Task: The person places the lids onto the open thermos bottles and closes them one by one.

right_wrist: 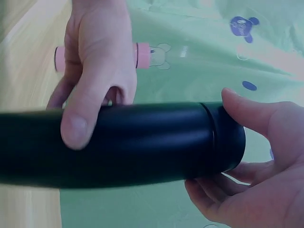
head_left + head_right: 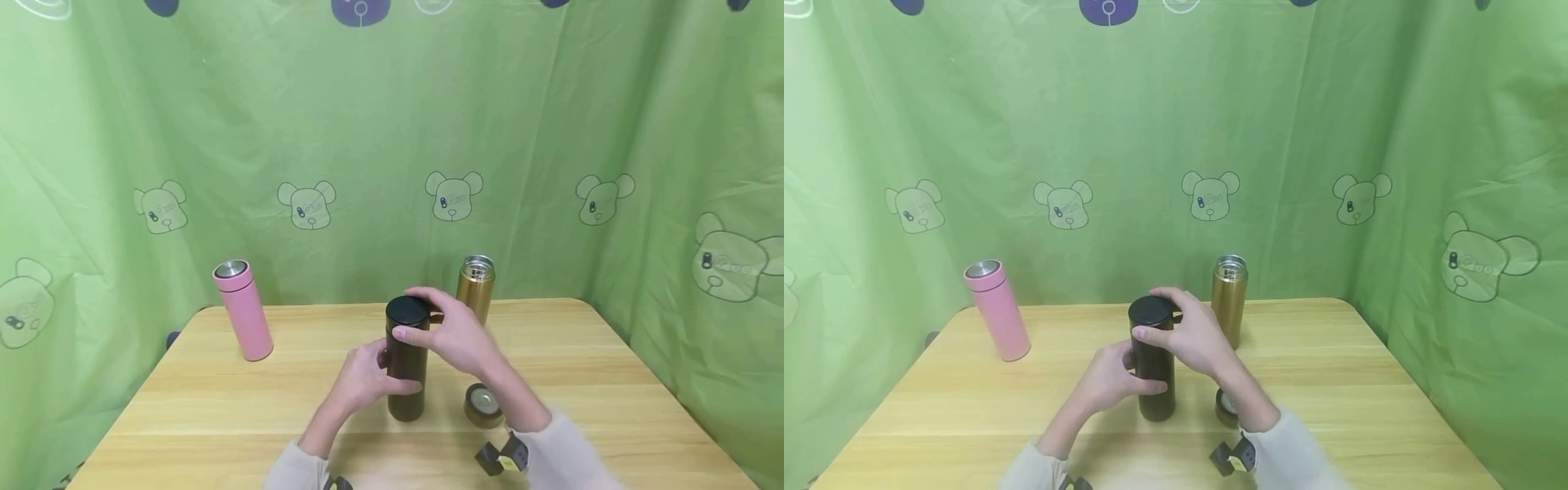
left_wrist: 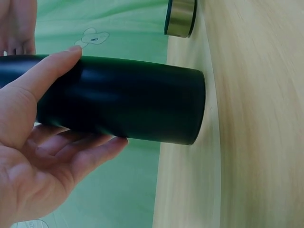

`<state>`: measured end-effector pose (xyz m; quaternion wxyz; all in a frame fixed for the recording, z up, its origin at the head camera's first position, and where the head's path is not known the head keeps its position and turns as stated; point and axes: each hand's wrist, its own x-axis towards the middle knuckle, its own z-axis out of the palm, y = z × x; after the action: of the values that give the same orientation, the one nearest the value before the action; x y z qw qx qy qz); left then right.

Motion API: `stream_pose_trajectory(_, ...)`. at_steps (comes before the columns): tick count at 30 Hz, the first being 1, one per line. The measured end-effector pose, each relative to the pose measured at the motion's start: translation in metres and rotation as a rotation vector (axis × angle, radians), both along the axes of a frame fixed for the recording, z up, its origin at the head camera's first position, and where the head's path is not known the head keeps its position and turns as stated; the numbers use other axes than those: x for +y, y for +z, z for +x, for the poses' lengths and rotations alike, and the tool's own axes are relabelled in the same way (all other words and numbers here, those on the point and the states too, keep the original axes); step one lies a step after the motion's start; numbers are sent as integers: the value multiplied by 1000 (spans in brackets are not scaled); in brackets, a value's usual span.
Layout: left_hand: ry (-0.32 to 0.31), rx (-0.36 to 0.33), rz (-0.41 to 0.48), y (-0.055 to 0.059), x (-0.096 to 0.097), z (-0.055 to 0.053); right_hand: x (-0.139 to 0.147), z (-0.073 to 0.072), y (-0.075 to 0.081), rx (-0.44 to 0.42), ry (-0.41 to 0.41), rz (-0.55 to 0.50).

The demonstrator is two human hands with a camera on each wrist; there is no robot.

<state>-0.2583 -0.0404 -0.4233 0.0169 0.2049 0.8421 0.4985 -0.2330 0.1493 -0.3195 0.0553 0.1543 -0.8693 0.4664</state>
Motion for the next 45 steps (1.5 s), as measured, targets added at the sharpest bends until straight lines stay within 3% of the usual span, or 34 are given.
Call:
stream_pose_trajectory(6, -5, 23, -1, 0, 1, 0, 5, 6, -10, -48, -15, -14)
stream_pose_trajectory(15, -14, 28, 3, -1, 1, -1, 16, 14, -14, -47, 0, -140)
stream_pose_trajectory(28, 28, 51, 20, 1, 2, 0, 33, 20, -12, -46, -75, -116)
stream_pose_trajectory(34, 114, 44, 54, 7, -12, -7, 37, 18, -16, -63, -142, -85)
stream_pose_trajectory(45, 377, 35, 85, 22, -64, -24, 34, 9, -26, -64, -153, -68)
